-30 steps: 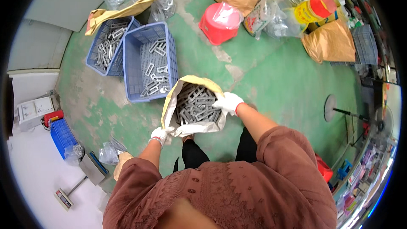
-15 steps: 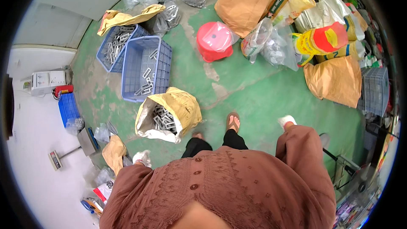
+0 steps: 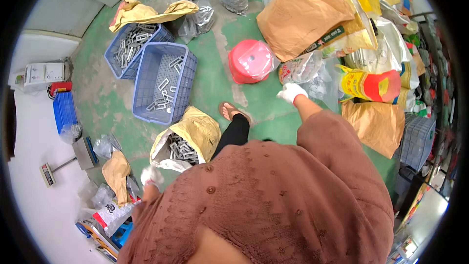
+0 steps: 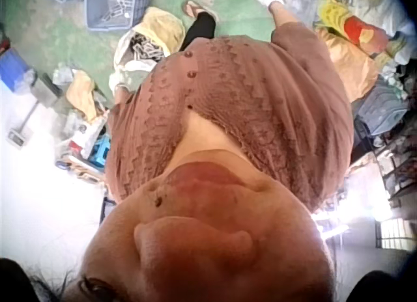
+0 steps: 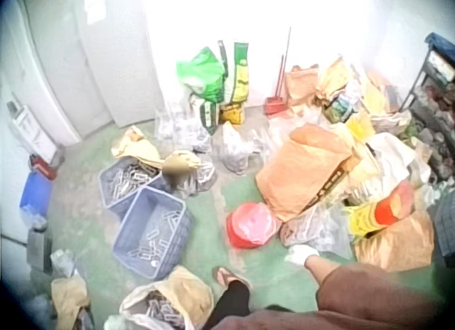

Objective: The person sits on a low stool and sorts small rectangular metal parts from a blue basket into a large paper bag. They handle the parts by hand, occasionally stacking them, and transfer them between containers. Another worker is visible nearby at a table.

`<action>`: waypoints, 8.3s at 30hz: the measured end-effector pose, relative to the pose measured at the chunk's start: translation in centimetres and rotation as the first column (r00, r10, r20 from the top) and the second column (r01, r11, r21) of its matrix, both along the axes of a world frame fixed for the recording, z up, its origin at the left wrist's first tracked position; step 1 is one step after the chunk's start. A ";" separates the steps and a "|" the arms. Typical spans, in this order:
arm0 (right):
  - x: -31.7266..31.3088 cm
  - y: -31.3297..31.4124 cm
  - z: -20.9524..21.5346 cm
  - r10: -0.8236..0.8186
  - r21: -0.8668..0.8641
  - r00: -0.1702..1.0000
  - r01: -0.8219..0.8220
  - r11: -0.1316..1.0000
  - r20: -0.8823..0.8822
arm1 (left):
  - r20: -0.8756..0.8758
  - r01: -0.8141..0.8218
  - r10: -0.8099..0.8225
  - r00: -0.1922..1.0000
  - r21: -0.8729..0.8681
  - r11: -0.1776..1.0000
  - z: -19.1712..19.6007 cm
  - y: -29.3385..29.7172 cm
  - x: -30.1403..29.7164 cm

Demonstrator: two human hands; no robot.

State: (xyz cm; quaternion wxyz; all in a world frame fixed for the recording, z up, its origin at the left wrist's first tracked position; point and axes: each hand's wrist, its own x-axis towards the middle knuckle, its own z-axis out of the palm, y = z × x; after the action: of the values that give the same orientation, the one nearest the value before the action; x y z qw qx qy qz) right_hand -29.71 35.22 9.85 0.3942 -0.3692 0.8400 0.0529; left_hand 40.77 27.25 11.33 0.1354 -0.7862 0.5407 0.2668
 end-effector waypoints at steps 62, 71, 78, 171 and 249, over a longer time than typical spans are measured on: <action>-0.1 -60.4 -37.0 0.851 0.470 0.352 -0.871 0.145 0.390 | -0.329 -0.643 0.897 0.294 0.626 0.441 -31.1 -25.1 -28.8; 14.5 -75.0 -18.1 0.961 0.093 -0.216 -0.975 -0.203 -0.174 | -0.486 -0.728 0.603 0.633 -0.108 0.677 -25.2 -27.1 -25.4; 26.6 -71.1 -16.5 0.798 -0.188 -0.518 -0.790 -0.584 -0.307 | -0.292 -0.606 0.555 0.779 -0.123 0.786 -23.2 -25.8 -29.1; 33.6 -69.0 -18.8 0.755 -0.603 -0.610 -0.515 -0.609 -0.241 | 0.053 0.417 -0.529 0.847 0.552 0.722 -52.4 -39.5 -19.2; 25.0 -49.8 -16.0 -0.127 -0.069 -0.315 -0.544 0.836 0.941 | -0.392 -0.574 0.420 0.819 -0.575 0.583 -10.7 -28.2 -36.4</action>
State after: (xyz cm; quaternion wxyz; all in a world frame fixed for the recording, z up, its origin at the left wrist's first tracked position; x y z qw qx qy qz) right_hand -4.72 -14.61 -6.20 0.9453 -0.3194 0.0657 -0.0079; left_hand 4.41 -0.99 0.63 -0.2963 -0.8666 0.3667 0.1636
